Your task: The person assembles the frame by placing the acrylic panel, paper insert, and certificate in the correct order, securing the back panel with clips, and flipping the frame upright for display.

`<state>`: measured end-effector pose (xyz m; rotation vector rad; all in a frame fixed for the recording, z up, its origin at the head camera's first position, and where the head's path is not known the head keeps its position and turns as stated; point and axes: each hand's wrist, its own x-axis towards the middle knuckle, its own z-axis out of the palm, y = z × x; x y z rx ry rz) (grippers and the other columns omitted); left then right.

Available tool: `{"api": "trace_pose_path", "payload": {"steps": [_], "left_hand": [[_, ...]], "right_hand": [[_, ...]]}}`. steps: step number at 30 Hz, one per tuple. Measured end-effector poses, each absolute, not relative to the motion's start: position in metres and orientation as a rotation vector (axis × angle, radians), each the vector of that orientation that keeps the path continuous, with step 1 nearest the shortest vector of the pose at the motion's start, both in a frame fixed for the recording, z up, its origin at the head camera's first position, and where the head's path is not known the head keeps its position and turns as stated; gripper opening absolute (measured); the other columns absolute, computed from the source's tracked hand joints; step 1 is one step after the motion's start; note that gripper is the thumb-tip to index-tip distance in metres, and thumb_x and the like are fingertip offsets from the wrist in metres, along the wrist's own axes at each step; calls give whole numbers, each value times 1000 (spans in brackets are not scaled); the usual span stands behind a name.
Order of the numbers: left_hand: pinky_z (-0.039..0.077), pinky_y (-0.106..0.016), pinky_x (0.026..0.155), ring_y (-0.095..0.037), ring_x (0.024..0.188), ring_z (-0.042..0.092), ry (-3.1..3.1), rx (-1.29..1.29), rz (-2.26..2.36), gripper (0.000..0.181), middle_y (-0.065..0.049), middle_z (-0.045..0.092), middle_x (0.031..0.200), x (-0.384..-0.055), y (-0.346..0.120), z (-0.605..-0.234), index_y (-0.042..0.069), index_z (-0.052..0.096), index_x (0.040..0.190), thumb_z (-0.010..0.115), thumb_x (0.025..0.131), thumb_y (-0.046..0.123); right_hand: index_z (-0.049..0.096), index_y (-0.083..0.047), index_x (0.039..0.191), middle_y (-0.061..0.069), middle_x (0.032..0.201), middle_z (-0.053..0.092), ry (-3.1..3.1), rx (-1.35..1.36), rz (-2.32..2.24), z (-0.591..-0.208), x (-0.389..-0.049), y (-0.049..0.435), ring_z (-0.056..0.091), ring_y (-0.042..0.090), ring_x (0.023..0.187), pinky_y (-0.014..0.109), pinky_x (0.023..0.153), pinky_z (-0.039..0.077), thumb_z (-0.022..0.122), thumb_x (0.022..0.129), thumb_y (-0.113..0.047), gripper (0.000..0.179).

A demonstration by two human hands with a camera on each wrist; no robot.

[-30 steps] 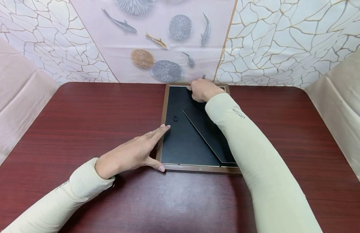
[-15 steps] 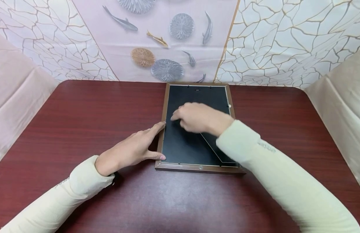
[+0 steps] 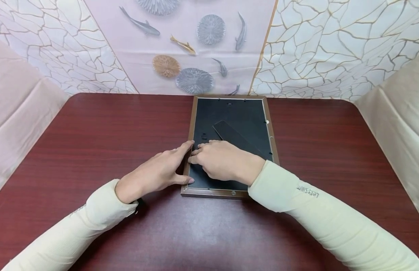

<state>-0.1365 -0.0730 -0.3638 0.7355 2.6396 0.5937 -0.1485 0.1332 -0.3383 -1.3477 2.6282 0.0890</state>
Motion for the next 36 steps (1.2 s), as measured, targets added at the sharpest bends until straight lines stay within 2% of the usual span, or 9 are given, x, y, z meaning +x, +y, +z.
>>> {"api": "trace_pose_path", "payload": {"steps": [8,20,30,36], "left_hand": [[41,-51,121,-36,149,47,2664,770,496,100,-20,45,163,-137,-70,-362,2,25,164,83,91,38],[44,-52,118,-39,147,50,2681,728,424,102,-23,47,160,-135,-67,-357,3,25,164,84,90,41],[47,-53,115,-39,143,54,2708,742,401,99,-25,51,156,-136,-68,-357,0,28,161,84,90,39],[47,-53,116,-38,145,52,2696,741,407,99,-24,49,158,-135,-68,-359,1,28,162,84,90,40]], "right_hand": [[65,-17,144,7,145,67,2718,-1398,303,-344,-138,136,58,30,141,52,116,46,61,101,-7,44],[62,-22,148,5,147,65,2785,-1402,350,-349,-131,144,56,31,143,55,114,48,63,100,-8,50],[55,-25,154,11,164,47,2796,-1354,365,-352,-128,147,47,31,151,57,112,49,64,98,-4,61],[53,-26,155,10,166,44,2781,-1308,338,-355,-126,148,45,31,152,59,110,50,63,99,-7,61]]}}
